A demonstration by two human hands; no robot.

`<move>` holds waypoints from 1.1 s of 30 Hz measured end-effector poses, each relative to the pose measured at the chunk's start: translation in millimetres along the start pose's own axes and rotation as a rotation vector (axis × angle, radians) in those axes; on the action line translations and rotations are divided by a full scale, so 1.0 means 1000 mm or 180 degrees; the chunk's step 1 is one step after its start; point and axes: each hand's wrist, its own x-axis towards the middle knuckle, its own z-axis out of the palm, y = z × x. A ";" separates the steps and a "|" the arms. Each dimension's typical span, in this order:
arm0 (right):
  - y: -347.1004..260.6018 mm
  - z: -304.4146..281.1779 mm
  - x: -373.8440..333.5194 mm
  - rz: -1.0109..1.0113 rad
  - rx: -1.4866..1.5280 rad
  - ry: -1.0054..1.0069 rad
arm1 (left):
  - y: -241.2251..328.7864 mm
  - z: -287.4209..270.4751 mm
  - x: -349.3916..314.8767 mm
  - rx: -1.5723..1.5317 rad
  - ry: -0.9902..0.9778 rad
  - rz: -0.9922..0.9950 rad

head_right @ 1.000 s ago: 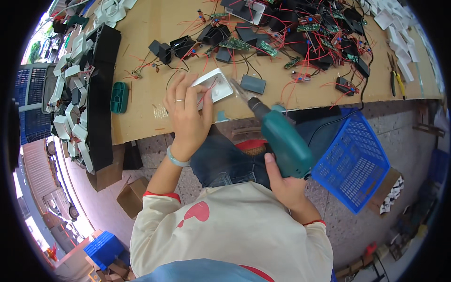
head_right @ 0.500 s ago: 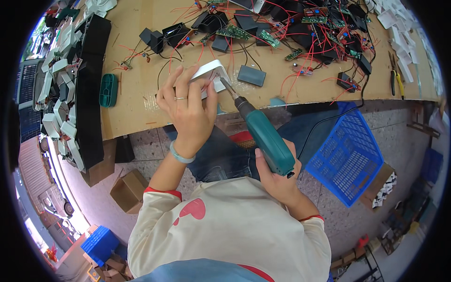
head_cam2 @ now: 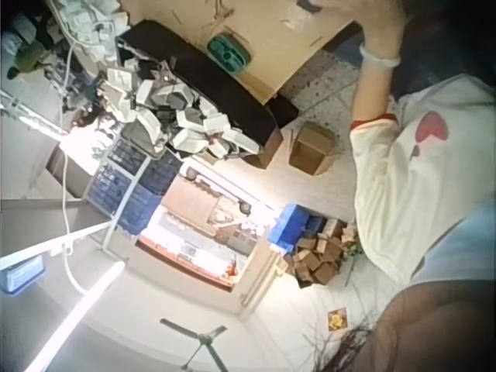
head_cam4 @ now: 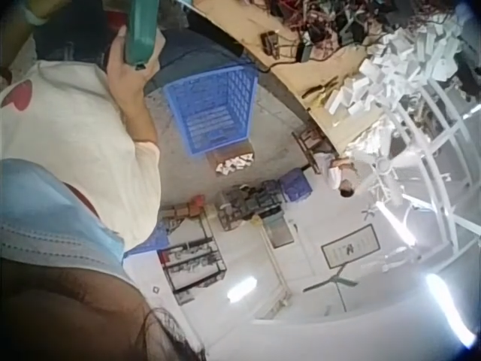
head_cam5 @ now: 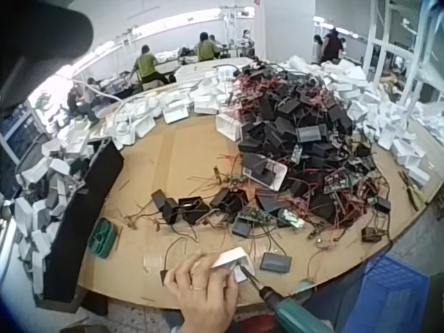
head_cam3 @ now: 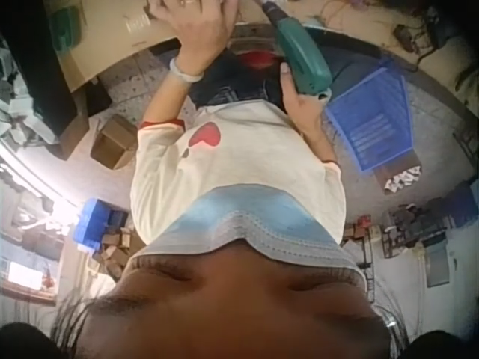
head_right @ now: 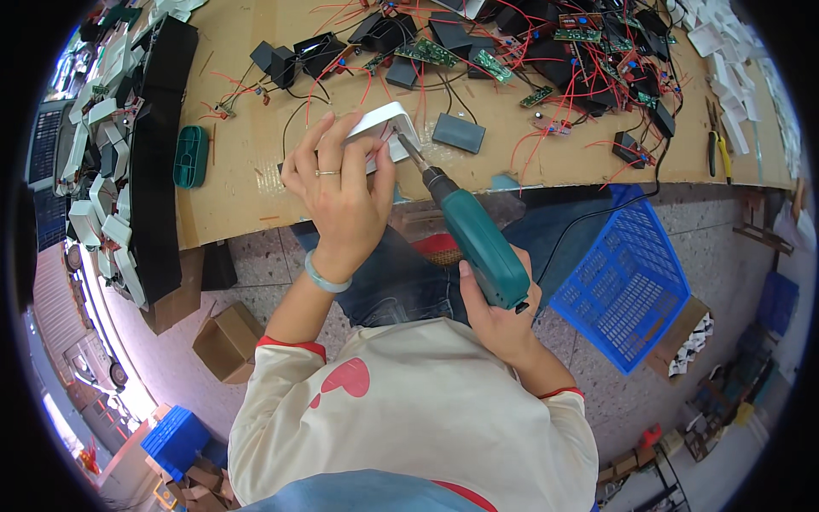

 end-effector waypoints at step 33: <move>-0.006 -0.004 -0.006 -0.0025 -0.0039 -0.0034 | 0.002 0.001 0.000 0.0004 0.0005 -0.0045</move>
